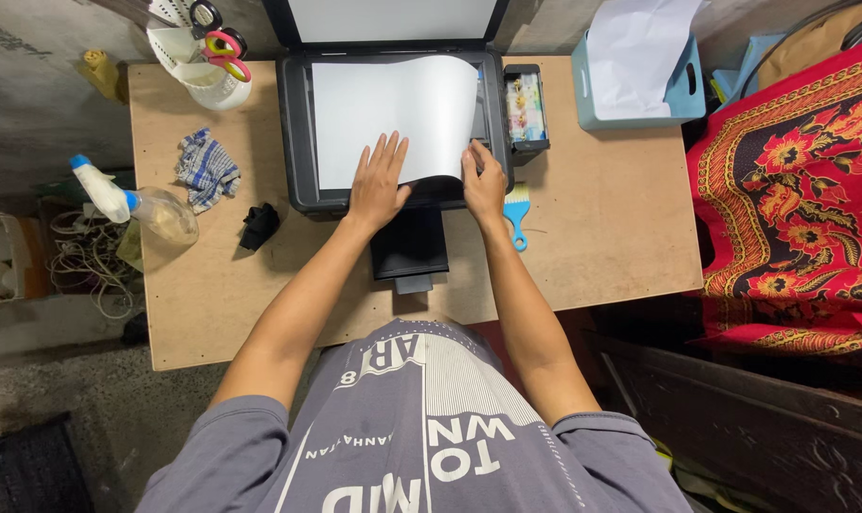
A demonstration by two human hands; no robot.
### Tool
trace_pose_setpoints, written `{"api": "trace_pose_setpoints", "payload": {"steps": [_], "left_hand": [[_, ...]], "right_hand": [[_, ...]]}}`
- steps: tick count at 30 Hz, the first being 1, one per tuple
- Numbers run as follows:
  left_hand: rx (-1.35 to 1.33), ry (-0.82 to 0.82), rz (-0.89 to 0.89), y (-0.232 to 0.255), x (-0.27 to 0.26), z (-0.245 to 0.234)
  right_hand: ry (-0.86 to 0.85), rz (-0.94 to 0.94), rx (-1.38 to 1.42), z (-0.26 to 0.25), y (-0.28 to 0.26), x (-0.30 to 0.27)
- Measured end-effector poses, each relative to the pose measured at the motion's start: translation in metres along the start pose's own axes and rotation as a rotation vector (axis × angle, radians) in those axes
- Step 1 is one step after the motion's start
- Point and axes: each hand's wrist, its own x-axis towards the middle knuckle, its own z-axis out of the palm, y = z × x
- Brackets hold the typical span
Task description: The person uses a small brush to clean the exterior and interior surfaces of a printer. They brush the top, sides, and front output tray, then open the scanner lid to brush the glass and internal components. A printed sheet is briefly removed and set aside during the process.
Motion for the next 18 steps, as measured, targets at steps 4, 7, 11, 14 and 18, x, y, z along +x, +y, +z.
{"api": "trace_pose_setpoints", "payload": {"steps": [4, 7, 11, 14, 18], "left_hand": [[0.02, 0.181, 0.059, -0.003, 0.002, -0.004], [0.033, 0.301, 0.116, 0.001, 0.001, -0.015], [0.017, 0.368, 0.234, 0.005, -0.006, -0.044], [-0.078, 0.419, 0.286, 0.008, -0.014, -0.073], [-0.391, 0.486, 0.181, 0.019, -0.013, -0.105]], "right_hand": [[0.087, 0.027, 0.234, 0.002, 0.008, 0.003], [0.217, 0.097, 0.194, -0.012, 0.015, 0.013], [0.128, 0.383, 0.243, -0.055, 0.03, 0.041], [0.121, 0.377, 0.548, -0.09, 0.034, 0.064], [-0.045, 0.145, 0.647, -0.102, 0.022, 0.058]]}}
